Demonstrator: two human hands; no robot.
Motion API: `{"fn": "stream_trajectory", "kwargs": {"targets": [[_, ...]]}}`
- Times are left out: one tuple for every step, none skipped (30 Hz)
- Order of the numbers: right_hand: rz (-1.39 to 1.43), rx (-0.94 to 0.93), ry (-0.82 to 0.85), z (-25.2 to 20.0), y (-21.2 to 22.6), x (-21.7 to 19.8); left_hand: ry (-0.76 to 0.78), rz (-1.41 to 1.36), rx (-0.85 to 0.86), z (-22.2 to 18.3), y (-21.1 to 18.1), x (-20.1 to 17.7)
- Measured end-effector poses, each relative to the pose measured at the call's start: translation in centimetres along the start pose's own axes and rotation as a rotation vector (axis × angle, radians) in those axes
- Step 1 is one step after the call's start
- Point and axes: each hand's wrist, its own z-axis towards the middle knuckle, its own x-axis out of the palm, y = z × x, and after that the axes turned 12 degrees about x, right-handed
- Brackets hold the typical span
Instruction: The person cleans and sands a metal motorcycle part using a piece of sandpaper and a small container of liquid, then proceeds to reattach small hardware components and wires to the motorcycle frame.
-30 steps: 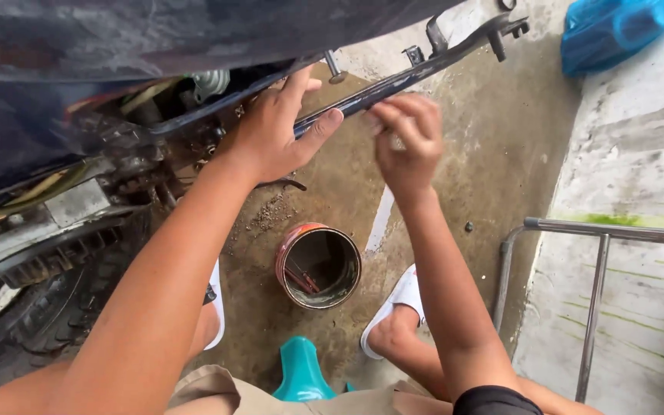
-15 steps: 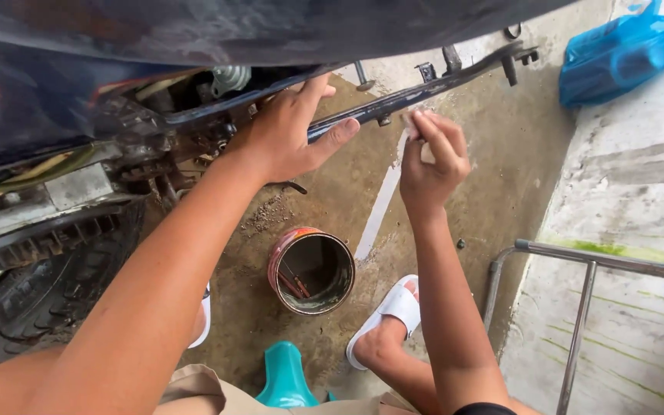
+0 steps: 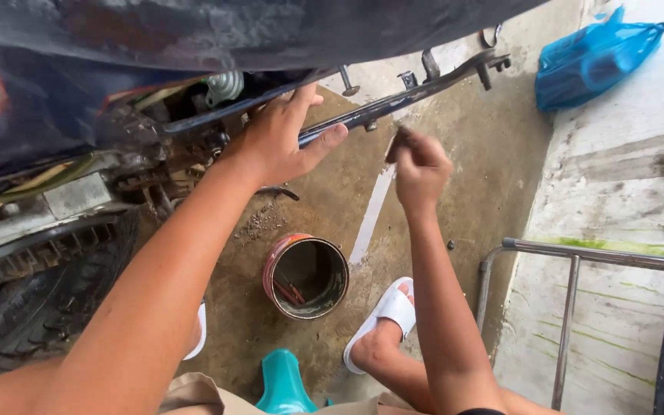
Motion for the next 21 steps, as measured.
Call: {"fn": "stream_trajectory", "kwargs": {"targets": [[0.007, 0.001, 0.002, 1.2, 0.4, 0.7, 0.001, 0.006, -0.003, 0.4, 0.4, -0.2], [0.002, -0.089, -0.027, 1.3, 0.8, 0.7, -0.023, 0.014, 0.017, 0.2, 0.5, 0.2], [-0.003, -0.179, -0.054, 1.5, 1.0, 0.6, -0.047, 0.021, 0.037, 0.1, 0.6, 0.8], [-0.012, -0.175, -0.067, 0.7, 1.3, 1.2, -0.038, 0.011, 0.046, -0.2, 0.4, 1.1], [-0.1, -0.277, -0.06, 0.1, 1.7, 1.7, -0.043, 0.041, 0.043, -0.4, 0.1, 1.2], [-0.174, -0.394, -0.056, 0.3, 2.1, 3.1, -0.057, 0.089, 0.049, -0.1, 0.4, 0.5], [-0.17, -0.405, -0.072, 0.7, 0.4, 3.1, -0.057, 0.098, 0.067, 0.8, 0.1, 0.2], [-0.198, -0.323, -0.012, 0.0, -1.4, 3.0, -0.045, 0.088, 0.044, 0.6, -0.5, 0.1], [-0.224, -0.241, 0.047, -0.6, -3.3, 3.0, -0.032, 0.078, 0.022, 0.5, -1.0, 0.0], [-0.22, -0.235, 0.039, -1.7, -3.7, 2.6, -0.022, 0.082, 0.024, 0.6, -1.8, 0.1], [-0.193, -0.099, 0.036, -2.7, -4.1, 2.1, -0.003, 0.202, 0.03, 0.7, -2.6, 0.3], [-0.156, 0.01, 0.03, -2.3, -4.7, 2.1, -0.003, 0.338, 0.049, 1.6, -3.1, 0.1], [-0.141, -0.01, 0.019, 0.2, -3.6, 1.8, -0.012, 0.358, 0.066, 2.9, -2.8, -0.1], [-0.002, -0.037, -0.044, 0.6, -2.7, 1.2, 0.105, 0.346, 0.031, 2.8, -2.9, 0.3], [0.135, -0.063, -0.109, 1.1, -1.9, 0.4, 0.222, 0.332, -0.004, 2.7, -2.9, 0.8], [0.121, -0.04, -0.119, 0.7, -0.2, 0.6, 0.244, 0.313, -0.004, 2.8, -2.5, 1.1], [0.067, -0.106, -0.118, 0.6, 1.6, 0.8, 0.306, 0.325, 0.0, 2.9, -2.1, 1.3], [0.02, -0.201, -0.121, 1.8, 3.4, 1.5, 0.346, 0.354, 0.021, 3.9, -1.3, 1.1], [0.013, -0.208, -0.135, 1.3, 2.6, 1.8, 0.346, 0.352, 0.038, 4.3, -1.1, 1.6], [0.022, -0.238, -0.166, 0.8, 2.0, 2.7, 0.367, 0.329, -0.008, 4.3, -1.0, 1.5], [0.031, -0.269, -0.197, 0.3, 1.4, 3.7, 0.386, 0.305, -0.054, 4.2, -0.7, 1.4]]}}
